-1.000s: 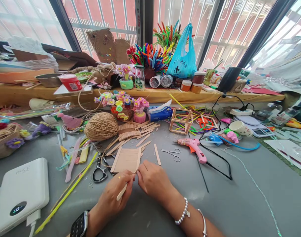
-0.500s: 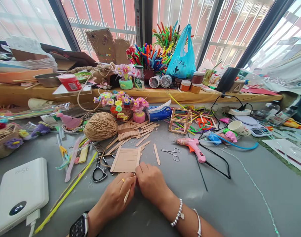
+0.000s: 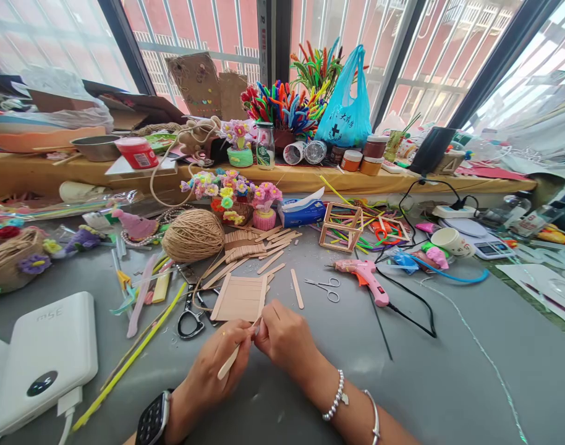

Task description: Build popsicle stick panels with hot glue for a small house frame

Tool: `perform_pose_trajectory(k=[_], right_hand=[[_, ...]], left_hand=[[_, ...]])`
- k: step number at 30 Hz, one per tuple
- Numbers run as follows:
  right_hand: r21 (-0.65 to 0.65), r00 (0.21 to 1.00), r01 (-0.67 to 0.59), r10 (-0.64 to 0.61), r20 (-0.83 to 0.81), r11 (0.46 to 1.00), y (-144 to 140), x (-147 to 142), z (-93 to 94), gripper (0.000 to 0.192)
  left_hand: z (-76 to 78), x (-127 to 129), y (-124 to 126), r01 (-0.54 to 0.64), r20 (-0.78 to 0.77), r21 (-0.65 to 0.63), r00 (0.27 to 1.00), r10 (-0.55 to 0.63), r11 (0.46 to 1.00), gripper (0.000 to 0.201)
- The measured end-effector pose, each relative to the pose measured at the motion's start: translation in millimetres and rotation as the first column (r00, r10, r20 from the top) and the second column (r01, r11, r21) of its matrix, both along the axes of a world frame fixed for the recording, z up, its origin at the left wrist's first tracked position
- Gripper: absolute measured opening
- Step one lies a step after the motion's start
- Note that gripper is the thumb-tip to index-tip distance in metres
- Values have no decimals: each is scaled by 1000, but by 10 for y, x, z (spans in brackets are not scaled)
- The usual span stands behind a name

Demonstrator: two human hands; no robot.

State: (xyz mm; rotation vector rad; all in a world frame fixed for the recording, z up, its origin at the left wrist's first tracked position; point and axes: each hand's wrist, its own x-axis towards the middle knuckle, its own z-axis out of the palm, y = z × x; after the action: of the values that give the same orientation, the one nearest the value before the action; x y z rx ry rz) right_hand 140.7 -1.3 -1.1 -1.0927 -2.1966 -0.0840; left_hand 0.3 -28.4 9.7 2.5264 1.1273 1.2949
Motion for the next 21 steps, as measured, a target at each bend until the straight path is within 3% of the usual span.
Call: perform_pose_trajectory(k=[12,21], right_hand=[[-129,995,-93,98,30,987,6,81,105,25],[30,991,26,-29,130,999,-2,19,24,29]], left_hand=[[-71,-4,-32,39,238,-278,971,29,960,15],[-72,10,-33,61,349,-431,932,104,900,16]])
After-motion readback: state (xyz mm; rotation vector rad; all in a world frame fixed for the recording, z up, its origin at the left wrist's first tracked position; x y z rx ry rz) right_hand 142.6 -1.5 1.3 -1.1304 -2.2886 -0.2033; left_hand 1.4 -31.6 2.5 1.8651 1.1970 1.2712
